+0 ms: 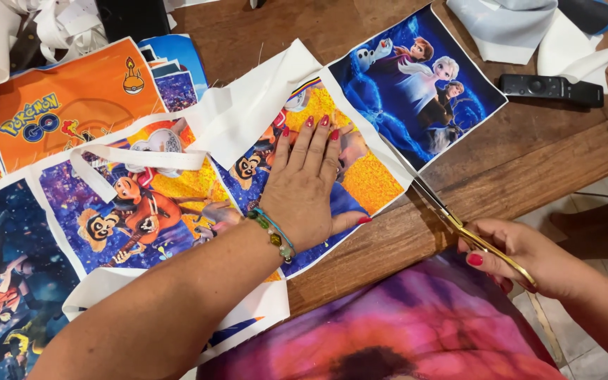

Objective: Cutting out printed character designs from a white fabric sheet using large scissors

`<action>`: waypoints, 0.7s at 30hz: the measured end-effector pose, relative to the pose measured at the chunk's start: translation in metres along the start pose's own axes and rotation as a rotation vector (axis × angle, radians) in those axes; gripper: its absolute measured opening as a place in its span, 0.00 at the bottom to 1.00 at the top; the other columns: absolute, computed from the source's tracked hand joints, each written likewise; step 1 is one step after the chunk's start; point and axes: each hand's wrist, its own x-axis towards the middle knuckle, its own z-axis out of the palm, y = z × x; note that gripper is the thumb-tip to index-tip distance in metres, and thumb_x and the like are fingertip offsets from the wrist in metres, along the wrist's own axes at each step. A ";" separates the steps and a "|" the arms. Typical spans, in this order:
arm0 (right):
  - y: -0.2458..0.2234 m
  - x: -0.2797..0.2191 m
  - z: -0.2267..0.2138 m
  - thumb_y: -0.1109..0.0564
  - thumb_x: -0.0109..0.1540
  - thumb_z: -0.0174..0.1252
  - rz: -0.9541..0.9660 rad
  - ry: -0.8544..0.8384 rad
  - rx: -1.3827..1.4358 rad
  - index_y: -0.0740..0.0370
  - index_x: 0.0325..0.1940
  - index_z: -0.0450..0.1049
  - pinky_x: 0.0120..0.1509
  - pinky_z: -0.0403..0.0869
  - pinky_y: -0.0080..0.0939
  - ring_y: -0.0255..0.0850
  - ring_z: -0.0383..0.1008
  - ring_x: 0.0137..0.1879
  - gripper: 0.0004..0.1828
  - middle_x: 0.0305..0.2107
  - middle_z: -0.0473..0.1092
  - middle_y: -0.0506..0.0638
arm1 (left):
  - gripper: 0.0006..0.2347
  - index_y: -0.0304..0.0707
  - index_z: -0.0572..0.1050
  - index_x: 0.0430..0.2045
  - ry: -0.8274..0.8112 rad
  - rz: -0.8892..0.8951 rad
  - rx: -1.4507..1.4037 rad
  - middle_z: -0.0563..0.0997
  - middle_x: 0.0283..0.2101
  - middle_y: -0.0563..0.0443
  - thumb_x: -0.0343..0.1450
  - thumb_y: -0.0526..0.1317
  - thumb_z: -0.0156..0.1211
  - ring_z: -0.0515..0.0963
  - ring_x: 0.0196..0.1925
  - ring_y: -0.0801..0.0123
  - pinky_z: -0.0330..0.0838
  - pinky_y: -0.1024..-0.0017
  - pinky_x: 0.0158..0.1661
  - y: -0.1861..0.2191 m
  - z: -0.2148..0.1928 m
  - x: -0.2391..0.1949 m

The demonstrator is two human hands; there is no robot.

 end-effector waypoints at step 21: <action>-0.017 0.019 0.000 0.58 0.60 0.66 0.024 -0.105 -0.058 0.66 0.43 0.76 0.20 0.74 0.45 0.46 0.71 0.17 0.11 0.17 0.68 0.57 | 0.60 0.28 0.56 0.70 -0.013 -0.050 0.020 0.56 0.75 0.34 0.56 0.84 0.49 0.50 0.78 0.45 0.37 0.47 0.75 0.003 -0.002 -0.002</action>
